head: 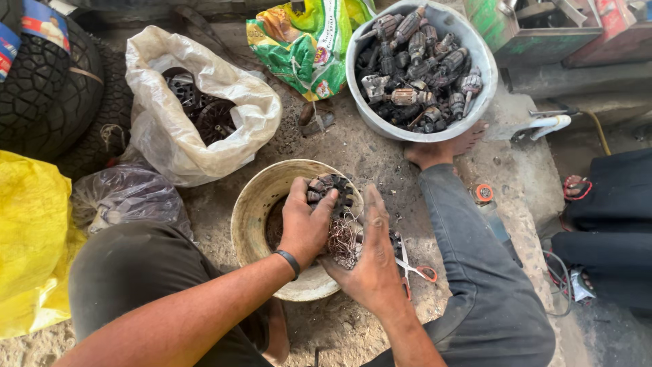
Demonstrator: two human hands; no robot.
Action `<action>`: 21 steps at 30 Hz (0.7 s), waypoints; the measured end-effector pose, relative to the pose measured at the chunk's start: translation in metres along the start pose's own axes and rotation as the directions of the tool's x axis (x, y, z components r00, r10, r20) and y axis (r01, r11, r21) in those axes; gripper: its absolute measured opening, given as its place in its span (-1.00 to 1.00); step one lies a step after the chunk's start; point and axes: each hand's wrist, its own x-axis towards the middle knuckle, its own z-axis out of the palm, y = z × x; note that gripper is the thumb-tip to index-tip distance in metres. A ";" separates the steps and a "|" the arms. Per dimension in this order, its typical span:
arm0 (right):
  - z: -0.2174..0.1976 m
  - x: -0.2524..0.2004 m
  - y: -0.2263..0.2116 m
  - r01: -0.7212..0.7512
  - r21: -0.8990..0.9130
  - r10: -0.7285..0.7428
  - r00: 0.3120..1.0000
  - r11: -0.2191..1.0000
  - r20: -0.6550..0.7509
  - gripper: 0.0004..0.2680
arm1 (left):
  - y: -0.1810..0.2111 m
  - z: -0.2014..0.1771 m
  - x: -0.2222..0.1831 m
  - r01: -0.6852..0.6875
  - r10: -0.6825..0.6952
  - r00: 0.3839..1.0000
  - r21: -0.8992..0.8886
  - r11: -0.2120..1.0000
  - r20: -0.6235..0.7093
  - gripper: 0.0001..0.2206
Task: The person removes copper wire from motor components by hand and using a pair of scissors, placing the extracted copper into a pile.
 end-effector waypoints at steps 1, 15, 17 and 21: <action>0.001 -0.002 0.002 -0.018 -0.012 0.018 1.000 1.000 -0.007 -0.08 | 0.002 0.001 0.001 -0.012 0.012 1.000 0.003 1.000 -0.004 -0.80; -0.027 -0.042 -0.044 -0.193 0.967 -0.076 0.975 0.165 0.208 -0.13 | -0.008 -0.011 0.040 -0.256 0.281 0.952 0.187 0.949 -0.122 -0.75; -0.033 -0.041 -0.043 -0.194 0.957 -0.073 0.974 0.216 0.214 -0.12 | -0.016 -0.013 0.045 -0.300 0.326 0.935 0.178 0.937 -0.141 -0.77; -0.049 -0.041 -0.017 -0.181 0.933 -0.063 0.976 0.312 0.210 -0.10 | -0.008 -0.020 0.062 0.003 -0.014 0.981 -0.059 0.998 -0.193 -0.78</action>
